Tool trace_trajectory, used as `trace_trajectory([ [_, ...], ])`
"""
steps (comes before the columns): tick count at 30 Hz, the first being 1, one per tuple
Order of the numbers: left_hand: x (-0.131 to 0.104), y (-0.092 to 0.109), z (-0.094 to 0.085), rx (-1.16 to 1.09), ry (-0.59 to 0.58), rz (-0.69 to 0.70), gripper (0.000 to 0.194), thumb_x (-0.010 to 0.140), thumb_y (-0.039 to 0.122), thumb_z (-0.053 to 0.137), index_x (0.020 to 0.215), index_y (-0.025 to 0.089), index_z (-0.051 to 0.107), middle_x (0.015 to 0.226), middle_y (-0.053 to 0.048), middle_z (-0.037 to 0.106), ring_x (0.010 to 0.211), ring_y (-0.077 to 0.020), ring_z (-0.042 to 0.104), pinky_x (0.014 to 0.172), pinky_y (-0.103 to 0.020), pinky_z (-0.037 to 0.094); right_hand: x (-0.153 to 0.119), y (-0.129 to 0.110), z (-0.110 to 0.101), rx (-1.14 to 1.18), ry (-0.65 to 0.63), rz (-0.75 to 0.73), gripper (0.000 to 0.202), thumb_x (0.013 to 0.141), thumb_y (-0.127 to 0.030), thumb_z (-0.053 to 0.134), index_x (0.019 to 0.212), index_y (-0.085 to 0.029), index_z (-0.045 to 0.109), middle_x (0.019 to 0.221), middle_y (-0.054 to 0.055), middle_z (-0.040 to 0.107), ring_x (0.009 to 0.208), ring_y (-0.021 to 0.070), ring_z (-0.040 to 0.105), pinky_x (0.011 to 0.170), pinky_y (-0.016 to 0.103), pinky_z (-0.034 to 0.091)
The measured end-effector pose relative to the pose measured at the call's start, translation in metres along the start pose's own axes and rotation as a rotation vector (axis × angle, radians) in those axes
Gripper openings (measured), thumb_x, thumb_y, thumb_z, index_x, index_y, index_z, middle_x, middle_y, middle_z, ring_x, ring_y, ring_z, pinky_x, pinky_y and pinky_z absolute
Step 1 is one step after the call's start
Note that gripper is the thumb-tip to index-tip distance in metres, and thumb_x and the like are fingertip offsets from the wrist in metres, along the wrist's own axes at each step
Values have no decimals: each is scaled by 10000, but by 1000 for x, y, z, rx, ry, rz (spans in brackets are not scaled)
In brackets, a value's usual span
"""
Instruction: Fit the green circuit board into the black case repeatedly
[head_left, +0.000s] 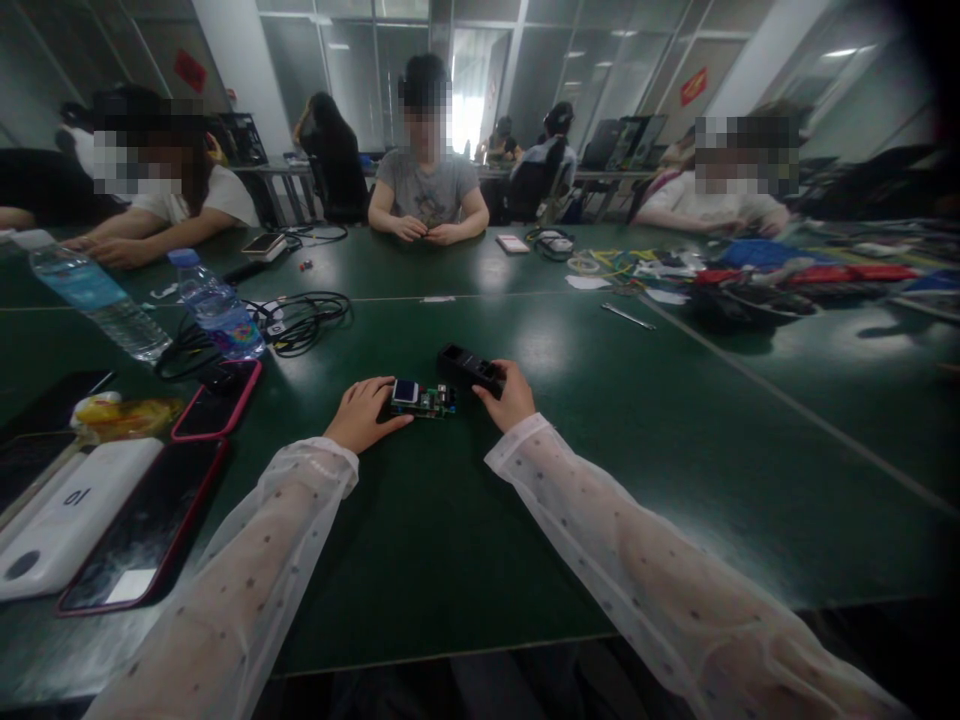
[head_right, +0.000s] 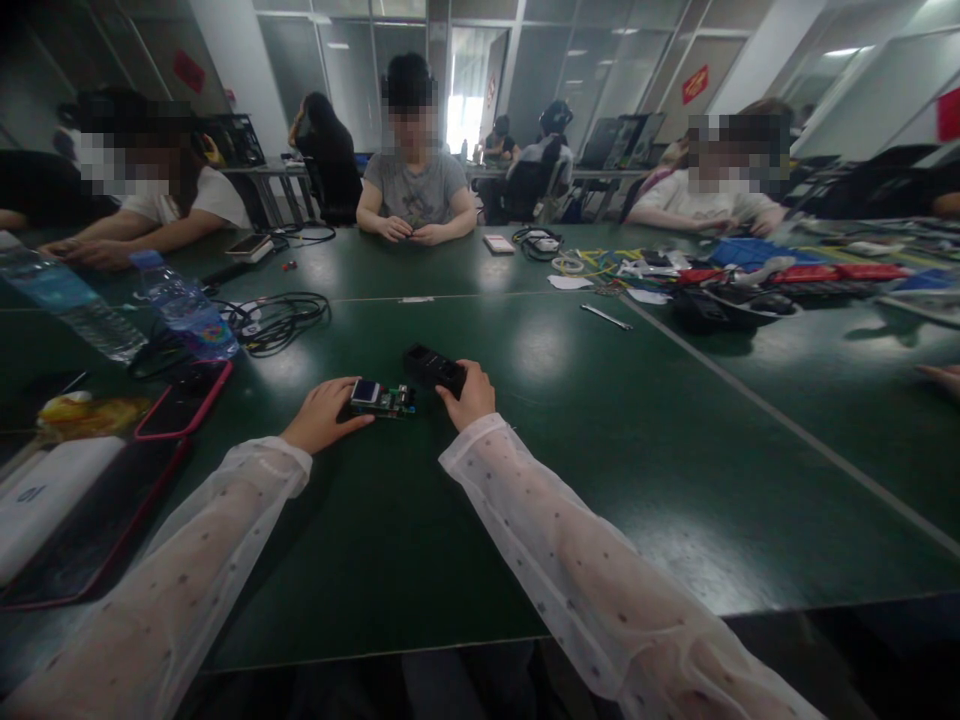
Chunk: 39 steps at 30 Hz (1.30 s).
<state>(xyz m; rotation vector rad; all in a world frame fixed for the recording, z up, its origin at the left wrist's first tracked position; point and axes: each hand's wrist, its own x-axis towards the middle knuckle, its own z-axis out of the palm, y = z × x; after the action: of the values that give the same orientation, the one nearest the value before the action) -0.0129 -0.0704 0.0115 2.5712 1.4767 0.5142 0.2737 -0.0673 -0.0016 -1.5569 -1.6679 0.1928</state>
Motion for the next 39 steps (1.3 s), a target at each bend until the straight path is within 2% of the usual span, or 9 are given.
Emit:
trace_trajectory([
  [5, 0, 0, 1, 4, 12, 2, 607, 842, 622, 510, 1282, 205, 487, 1375, -105, 480, 1273, -304, 412, 1052, -505, 311, -4, -13, -3, 240, 145, -123, 524, 790, -404, 620, 1216, -177, 415, 1128, 137, 576, 1009, 266, 602, 883, 458, 499],
  [7, 0, 0, 2, 8, 24, 3, 592, 839, 609, 527, 1274, 210, 490, 1370, -101, 486, 1271, -301, 415, 1054, -502, 308, -8, -23, -5, 294, 143, -222, 541, 798, -411, 618, 1240, -186, 403, 1157, 136, 556, 1046, 268, 588, 904, 459, 495],
  [10, -1, 0, 3, 12, 37, 3, 569, 834, 593, 548, 1258, 217, 502, 1362, -95, 491, 1268, -301, 419, 1056, -499, 307, -15, -35, -5, 292, 63, -318, 540, 810, -401, 614, 1268, -210, 399, 1190, 131, 543, 1091, 275, 567, 935, 475, 482],
  [15, -1, -1, 5, 15, 52, 5, 611, 840, 591, 539, 1305, 200, 468, 1342, -115, 502, 1268, -308, 419, 1053, -494, 314, -23, -41, -3, 232, -103, -371, 550, 815, -365, 617, 1297, -217, 398, 1209, 133, 551, 1117, 285, 558, 959, 502, 467],
  [24, -1, -1, 5, 3, 50, 7, 607, 834, 575, 556, 1301, 199, 460, 1349, -121, 497, 1268, -308, 419, 1052, -506, 307, -20, -35, -1, 166, -179, -367, 559, 818, -322, 625, 1316, -223, 391, 1237, 129, 551, 1159, 281, 541, 975, 506, 455],
  [31, -1, -1, 4, -84, 69, -38, 843, 740, 615, 646, 1397, 192, 329, 1360, -134, 488, 1259, -308, 439, 1047, -496, 316, -18, -28, 5, 65, -379, -349, 563, 794, -314, 663, 1284, -204, 407, 1202, 134, 571, 1145, 286, 554, 939, 509, 472],
  [39, 0, 1, 4, -13, 69, -6, 677, 794, 619, 583, 1293, 181, 449, 1326, -136, 514, 1243, -311, 446, 1033, -487, 328, -17, -26, 5, 48, -405, -365, 576, 800, -341, 661, 1287, -212, 384, 1199, 128, 568, 1136, 285, 557, 932, 496, 473],
])
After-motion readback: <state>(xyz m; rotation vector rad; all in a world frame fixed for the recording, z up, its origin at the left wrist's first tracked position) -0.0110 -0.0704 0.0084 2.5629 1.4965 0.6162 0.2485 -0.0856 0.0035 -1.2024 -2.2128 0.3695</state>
